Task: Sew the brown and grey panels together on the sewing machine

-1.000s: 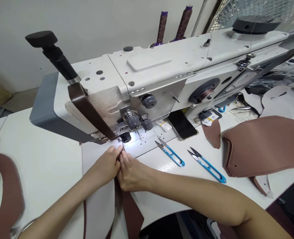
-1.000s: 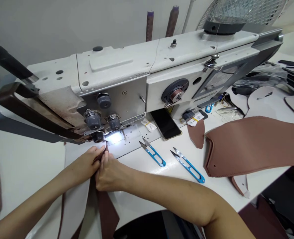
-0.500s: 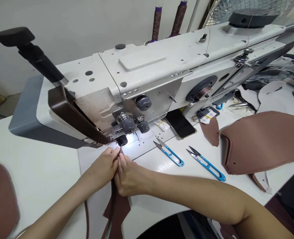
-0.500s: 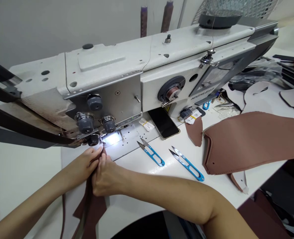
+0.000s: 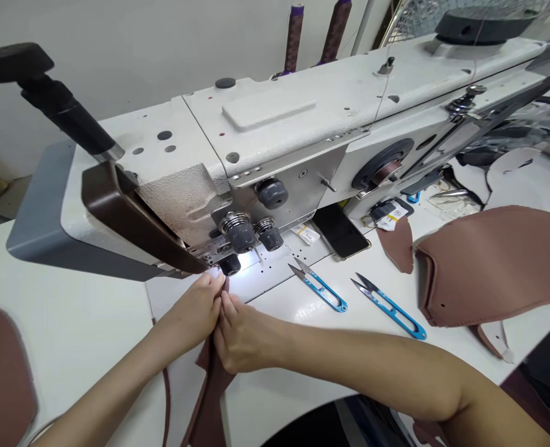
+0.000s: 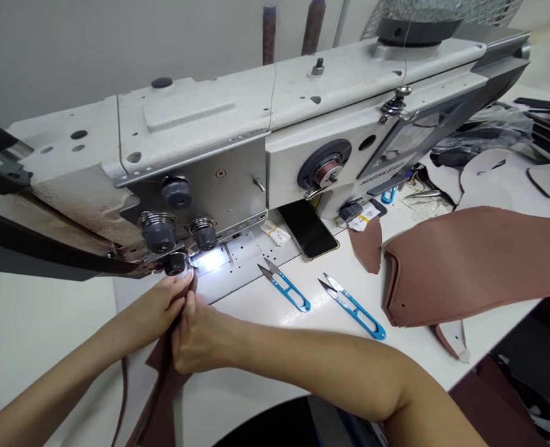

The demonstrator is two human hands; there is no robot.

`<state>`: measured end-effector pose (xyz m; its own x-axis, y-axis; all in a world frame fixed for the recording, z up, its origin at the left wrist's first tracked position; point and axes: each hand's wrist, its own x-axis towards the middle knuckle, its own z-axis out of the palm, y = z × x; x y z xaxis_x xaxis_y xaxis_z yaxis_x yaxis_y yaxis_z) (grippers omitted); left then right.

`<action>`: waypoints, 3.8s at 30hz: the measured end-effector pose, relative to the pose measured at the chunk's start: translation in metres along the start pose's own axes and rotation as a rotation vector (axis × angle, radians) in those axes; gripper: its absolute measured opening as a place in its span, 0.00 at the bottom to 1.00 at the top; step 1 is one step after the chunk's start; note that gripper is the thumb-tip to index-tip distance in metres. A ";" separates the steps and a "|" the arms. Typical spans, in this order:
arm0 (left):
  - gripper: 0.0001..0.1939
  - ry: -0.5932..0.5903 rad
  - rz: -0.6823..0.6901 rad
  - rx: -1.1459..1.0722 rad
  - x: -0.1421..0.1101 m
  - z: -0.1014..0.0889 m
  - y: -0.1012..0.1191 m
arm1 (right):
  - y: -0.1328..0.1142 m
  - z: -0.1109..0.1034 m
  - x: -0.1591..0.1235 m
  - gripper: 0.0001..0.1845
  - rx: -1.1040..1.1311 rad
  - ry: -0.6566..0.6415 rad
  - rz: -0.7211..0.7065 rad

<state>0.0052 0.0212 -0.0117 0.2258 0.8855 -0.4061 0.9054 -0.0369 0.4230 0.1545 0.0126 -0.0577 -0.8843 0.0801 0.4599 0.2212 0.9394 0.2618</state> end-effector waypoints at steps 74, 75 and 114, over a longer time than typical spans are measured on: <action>0.12 0.460 -0.065 -0.011 -0.017 0.033 -0.004 | -0.020 -0.007 -0.001 0.20 -0.149 0.093 0.161; 0.12 0.465 -0.047 -0.018 -0.019 0.035 -0.005 | -0.021 -0.007 -0.001 0.20 -0.157 0.098 0.151; 0.15 0.324 -0.118 0.190 0.013 0.007 -0.010 | 0.003 0.015 -0.001 0.23 0.114 -0.085 0.212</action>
<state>0.0013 0.0299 -0.0266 0.0186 0.9880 -0.1536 0.9756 0.0157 0.2188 0.1497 0.0208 -0.0702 -0.8556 0.3029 0.4199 0.3623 0.9296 0.0678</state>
